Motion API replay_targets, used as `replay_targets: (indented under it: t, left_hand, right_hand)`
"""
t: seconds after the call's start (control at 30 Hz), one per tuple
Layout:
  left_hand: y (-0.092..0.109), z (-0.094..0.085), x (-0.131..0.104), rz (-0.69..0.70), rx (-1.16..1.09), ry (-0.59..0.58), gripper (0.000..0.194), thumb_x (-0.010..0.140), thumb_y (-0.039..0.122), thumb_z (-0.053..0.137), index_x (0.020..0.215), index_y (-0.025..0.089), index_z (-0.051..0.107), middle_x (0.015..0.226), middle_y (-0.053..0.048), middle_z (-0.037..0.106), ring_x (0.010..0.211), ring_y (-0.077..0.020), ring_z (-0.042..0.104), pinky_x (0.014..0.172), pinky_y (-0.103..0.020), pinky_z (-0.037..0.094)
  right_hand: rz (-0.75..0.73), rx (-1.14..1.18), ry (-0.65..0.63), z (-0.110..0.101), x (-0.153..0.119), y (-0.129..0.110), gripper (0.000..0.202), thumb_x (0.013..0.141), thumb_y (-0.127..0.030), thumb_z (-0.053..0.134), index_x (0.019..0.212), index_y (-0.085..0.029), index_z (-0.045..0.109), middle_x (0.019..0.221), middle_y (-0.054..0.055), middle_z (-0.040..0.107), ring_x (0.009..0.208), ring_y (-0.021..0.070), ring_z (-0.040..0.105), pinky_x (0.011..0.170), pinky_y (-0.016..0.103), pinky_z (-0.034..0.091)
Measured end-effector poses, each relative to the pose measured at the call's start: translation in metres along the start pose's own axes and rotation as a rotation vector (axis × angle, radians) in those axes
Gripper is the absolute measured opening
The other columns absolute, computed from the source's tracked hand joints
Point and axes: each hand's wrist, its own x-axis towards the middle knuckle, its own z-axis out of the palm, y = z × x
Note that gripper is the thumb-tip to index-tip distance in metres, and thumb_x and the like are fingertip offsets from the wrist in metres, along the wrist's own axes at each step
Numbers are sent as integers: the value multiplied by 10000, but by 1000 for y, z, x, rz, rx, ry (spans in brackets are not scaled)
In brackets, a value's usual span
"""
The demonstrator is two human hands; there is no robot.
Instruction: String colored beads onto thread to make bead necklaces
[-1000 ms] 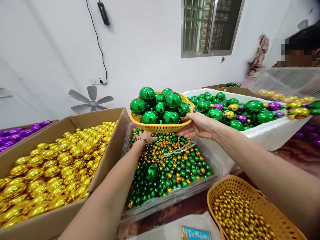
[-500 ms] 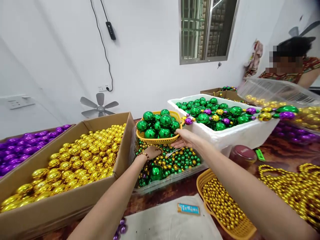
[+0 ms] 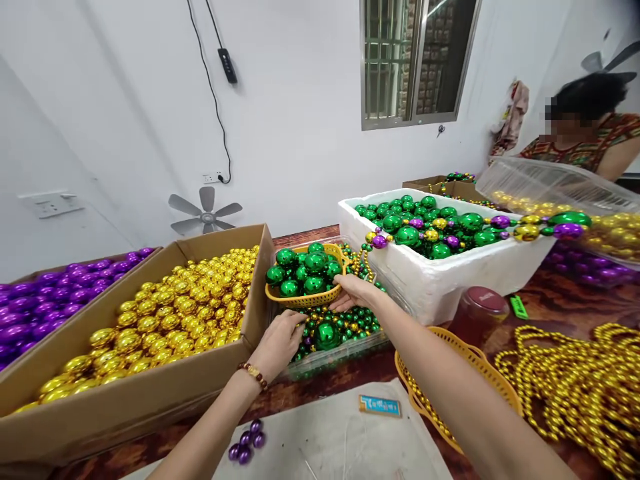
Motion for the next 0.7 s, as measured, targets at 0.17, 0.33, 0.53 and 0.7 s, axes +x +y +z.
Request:
replay_targets:
  t: [0.17, 0.33, 0.53, 0.7]
  left_hand:
    - [2, 4, -7, -2, -69, 84, 321, 938, 257, 376, 1101, 176, 641, 1070, -90, 646, 1009, -216, 580, 914, -338, 424]
    - [10, 13, -3, -27, -85, 125, 343, 955, 307, 353, 1064, 187, 654, 1037, -94, 663, 1013, -244, 568, 893, -380, 414]
    - [27, 18, -7, 8, -72, 101, 438, 846, 528, 535, 1167, 245, 627, 1093, -80, 652, 1035, -303, 544, 876, -441, 402]
    - [35, 21, -9, 1, -104, 104, 437, 822, 470, 590, 1180, 220, 600, 1111, -86, 642, 1070, -293, 546, 916, -442, 396]
  right_hand:
    - [19, -15, -7, 5, 3, 7, 255, 956, -323, 558, 1124, -133, 589, 1010, 58, 651, 785, 159, 658, 668, 316, 573]
    - [-16, 2, 70, 18, 5, 8, 272, 956, -316, 559, 1163, -141, 571, 1055, 65, 641, 819, 168, 657, 692, 329, 572]
    - [-29, -23, 104, 30, 2, 0, 308, 952, -332, 561, 1200, -149, 558, 1122, 80, 623, 897, 196, 650, 755, 376, 566]
    - [-46, -75, 109, 30, 0, -1, 308, 952, -333, 563, 1199, -149, 558, 1114, 78, 625, 884, 190, 652, 740, 365, 569]
